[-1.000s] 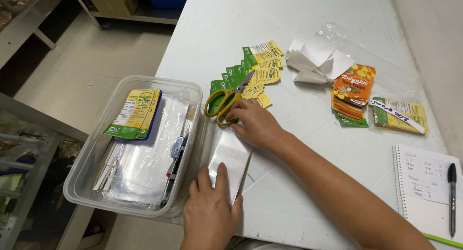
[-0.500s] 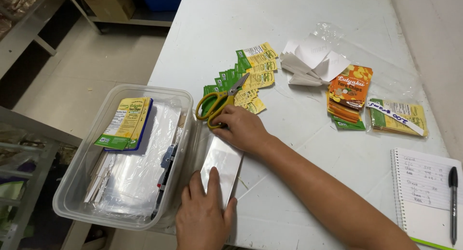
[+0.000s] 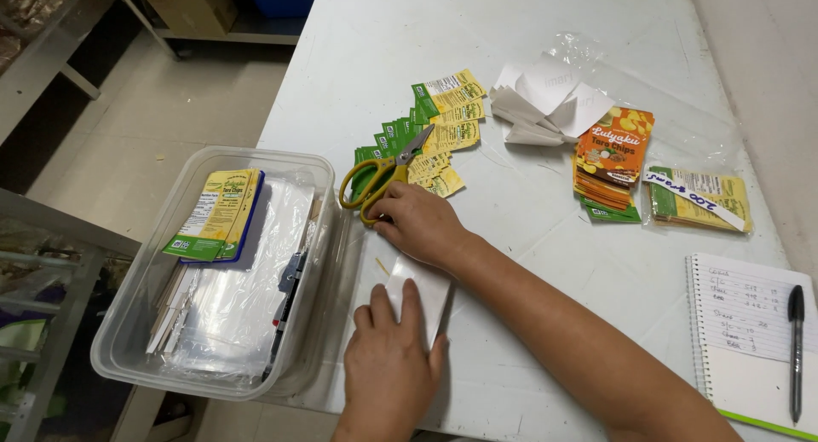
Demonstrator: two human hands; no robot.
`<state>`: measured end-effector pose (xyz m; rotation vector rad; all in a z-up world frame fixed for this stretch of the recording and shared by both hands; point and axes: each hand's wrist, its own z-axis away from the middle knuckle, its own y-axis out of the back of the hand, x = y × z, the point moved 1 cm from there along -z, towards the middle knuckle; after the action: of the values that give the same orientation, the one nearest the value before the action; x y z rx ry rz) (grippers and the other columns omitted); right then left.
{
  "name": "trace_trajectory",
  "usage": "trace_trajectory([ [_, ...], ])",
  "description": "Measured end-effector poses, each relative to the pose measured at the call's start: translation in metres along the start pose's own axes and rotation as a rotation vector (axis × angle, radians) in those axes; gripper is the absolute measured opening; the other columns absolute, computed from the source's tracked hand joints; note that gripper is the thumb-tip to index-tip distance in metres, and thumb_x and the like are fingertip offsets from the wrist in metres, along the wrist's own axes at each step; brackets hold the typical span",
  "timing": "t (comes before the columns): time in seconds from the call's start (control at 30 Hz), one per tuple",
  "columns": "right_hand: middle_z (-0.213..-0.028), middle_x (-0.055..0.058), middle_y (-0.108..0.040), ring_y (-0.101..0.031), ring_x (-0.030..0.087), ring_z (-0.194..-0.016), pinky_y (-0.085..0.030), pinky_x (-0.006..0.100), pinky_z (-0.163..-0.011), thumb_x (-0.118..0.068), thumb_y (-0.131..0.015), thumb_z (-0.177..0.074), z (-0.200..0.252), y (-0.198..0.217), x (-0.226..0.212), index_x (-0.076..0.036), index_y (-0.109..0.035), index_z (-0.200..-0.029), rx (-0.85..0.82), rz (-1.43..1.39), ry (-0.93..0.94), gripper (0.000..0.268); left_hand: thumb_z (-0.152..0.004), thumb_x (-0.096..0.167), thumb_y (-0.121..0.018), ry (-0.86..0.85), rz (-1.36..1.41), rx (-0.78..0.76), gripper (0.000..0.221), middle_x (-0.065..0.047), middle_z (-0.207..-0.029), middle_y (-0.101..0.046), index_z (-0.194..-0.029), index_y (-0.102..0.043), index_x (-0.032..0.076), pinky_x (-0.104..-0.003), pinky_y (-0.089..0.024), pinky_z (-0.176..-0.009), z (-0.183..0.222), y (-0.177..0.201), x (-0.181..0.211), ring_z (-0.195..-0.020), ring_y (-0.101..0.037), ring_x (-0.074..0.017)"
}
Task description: Pairing product packets with paper slips and inserting them into clear plastic bags, using scissors to separate packets.
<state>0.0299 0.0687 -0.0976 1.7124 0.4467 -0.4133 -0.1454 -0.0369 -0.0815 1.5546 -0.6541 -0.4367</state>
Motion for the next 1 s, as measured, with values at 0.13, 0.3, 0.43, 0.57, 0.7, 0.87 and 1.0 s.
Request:
trace_trajectory([
  [0.13, -0.105, -0.001, -0.063, -0.063, 0.025, -0.099, -0.052, 0.043, -0.076, -0.028, -0.07, -0.09, 0.0, 0.001, -0.003, -0.026, -0.076, -0.107, -0.025, 0.027, -0.024, 0.019, -0.075, 0.061, -0.079, -0.023, -0.059, -0.012, 0.095, -0.029, -0.138, -0.049, -0.149, -0.043, 0.012, -0.043, -0.058, -0.07, -0.007, -0.009, 0.021, -0.099, -0.056, -0.0381],
  [0.3, -0.101, 0.0, -0.063, -0.061, 0.03, -0.087, -0.05, 0.047, -0.063, -0.03, -0.068, -0.096, 0.001, -0.007, 0.004, -0.025, -0.072, -0.105, 0.034, 0.155, 0.086, 0.011, -0.071, 0.101, -0.071, -0.046, -0.209, -0.312, 0.136, -0.034, -0.152, -0.036, -0.159, -0.027, 0.007, -0.037, -0.061, -0.072, -0.016, 0.0, 0.033, -0.121, -0.048, -0.0365],
  [0.43, -0.105, 0.001, -0.066, -0.067, 0.03, -0.079, -0.05, 0.048, -0.053, -0.032, -0.065, -0.098, 0.007, 0.019, 0.004, -0.021, -0.071, -0.106, 0.183, 0.191, 0.225, 0.014, -0.085, 0.087, -0.067, -0.041, 0.069, -0.394, 0.117, -0.03, -0.155, -0.031, -0.16, -0.02, 0.01, -0.051, -0.054, -0.087, -0.035, 0.034, 0.003, -0.122, -0.05, -0.0431],
  [0.57, -0.108, 0.003, -0.066, -0.071, 0.027, -0.091, -0.056, 0.039, -0.077, -0.016, -0.066, -0.098, 0.03, 0.084, -0.006, -0.017, -0.067, -0.113, 0.233, -0.193, 0.192, 0.015, -0.096, 0.026, -0.053, -0.008, 0.203, 0.103, 0.052, -0.026, -0.125, -0.062, -0.144, -0.051, 0.005, -0.057, -0.058, -0.067, -0.062, 0.073, -0.027, -0.101, -0.064, -0.0463],
  [0.7, -0.1, 0.005, -0.066, -0.07, 0.026, -0.093, -0.059, 0.039, -0.087, -0.009, -0.066, -0.098, 0.078, 0.13, -0.007, -0.013, -0.069, -0.117, 0.269, -0.215, 0.227, 0.019, -0.093, -0.006, -0.044, 0.025, 0.423, 0.2, 0.052, -0.036, -0.127, -0.057, -0.146, -0.044, -0.007, -0.059, -0.059, -0.078, -0.103, 0.071, -0.041, -0.106, -0.064, -0.0547],
  [0.87, -0.113, 0.007, -0.068, -0.072, 0.025, -0.101, -0.058, 0.037, -0.091, -0.011, -0.063, -0.095, 0.156, 0.137, 0.032, -0.011, -0.069, -0.118, 0.165, -0.081, 0.16, 0.023, -0.085, -0.014, -0.034, 0.099, 0.575, 0.043, 0.067, -0.032, -0.14, -0.049, -0.151, -0.035, -0.007, -0.056, -0.048, -0.099, -0.159, 0.055, -0.026, -0.125, -0.052, -0.0477],
  [1.0, -0.123, 0.01, -0.067, -0.073, 0.024, -0.106, -0.059, 0.034, -0.095, -0.014, -0.062, -0.094, 0.209, 0.131, 0.056, -0.01, -0.069, -0.119, 0.051, 0.036, 0.188, 0.026, -0.082, -0.006, -0.054, 0.223, 0.431, -0.064, 0.07, -0.02, -0.137, -0.05, -0.15, -0.038, 0.0, -0.048, -0.046, -0.102, -0.223, 0.003, -0.034, -0.122, -0.051, -0.0393],
])
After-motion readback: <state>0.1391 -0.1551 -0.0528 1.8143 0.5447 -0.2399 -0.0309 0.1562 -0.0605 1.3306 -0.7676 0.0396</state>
